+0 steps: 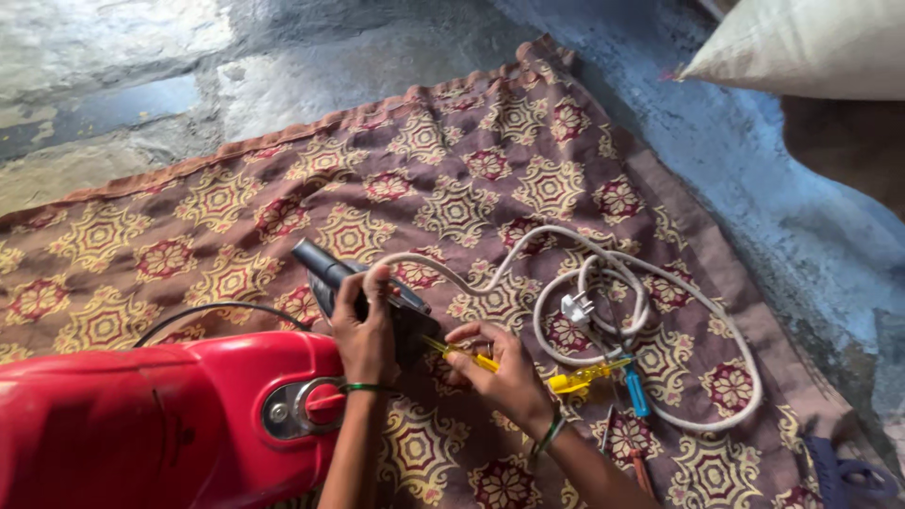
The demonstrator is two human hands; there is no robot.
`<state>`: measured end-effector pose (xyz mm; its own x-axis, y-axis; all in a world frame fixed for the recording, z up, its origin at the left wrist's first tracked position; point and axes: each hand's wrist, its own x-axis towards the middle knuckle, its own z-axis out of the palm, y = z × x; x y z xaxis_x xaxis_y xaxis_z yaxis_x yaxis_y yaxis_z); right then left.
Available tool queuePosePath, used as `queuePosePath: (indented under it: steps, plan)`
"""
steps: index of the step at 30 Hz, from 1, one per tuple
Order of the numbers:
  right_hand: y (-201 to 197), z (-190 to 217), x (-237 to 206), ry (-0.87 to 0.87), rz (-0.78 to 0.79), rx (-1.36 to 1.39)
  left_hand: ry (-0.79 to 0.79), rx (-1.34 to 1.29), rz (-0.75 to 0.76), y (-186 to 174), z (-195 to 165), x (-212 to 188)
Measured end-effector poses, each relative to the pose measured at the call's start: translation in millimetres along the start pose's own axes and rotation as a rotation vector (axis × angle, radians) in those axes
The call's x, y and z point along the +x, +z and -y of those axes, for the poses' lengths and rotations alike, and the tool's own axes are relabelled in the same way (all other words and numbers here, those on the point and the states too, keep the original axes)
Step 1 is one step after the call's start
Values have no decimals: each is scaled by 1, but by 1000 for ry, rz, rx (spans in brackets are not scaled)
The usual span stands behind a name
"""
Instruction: The person sits on a floor mat and uses screwdrivers to unscrew and open the base of an electric clothes iron, manipulating the power cord and internal parts of the appliance across the episode.
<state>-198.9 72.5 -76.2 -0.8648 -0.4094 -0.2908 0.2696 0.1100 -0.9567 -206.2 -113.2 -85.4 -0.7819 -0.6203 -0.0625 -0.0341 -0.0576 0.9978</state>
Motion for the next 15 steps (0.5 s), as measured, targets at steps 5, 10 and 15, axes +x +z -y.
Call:
queuePosePath:
  steps: [5, 10, 15]
  plan:
    - [-8, 60, -33, -187, -151, -332, -138, -206, 4, 9, -32, 12]
    - [-10, 116, -64, -563, -282, -520, -264, -78, -58, 10, -49, 32]
    - [-7, 133, -71, -480, -315, -409, -282, -11, -35, 1, -53, 47]
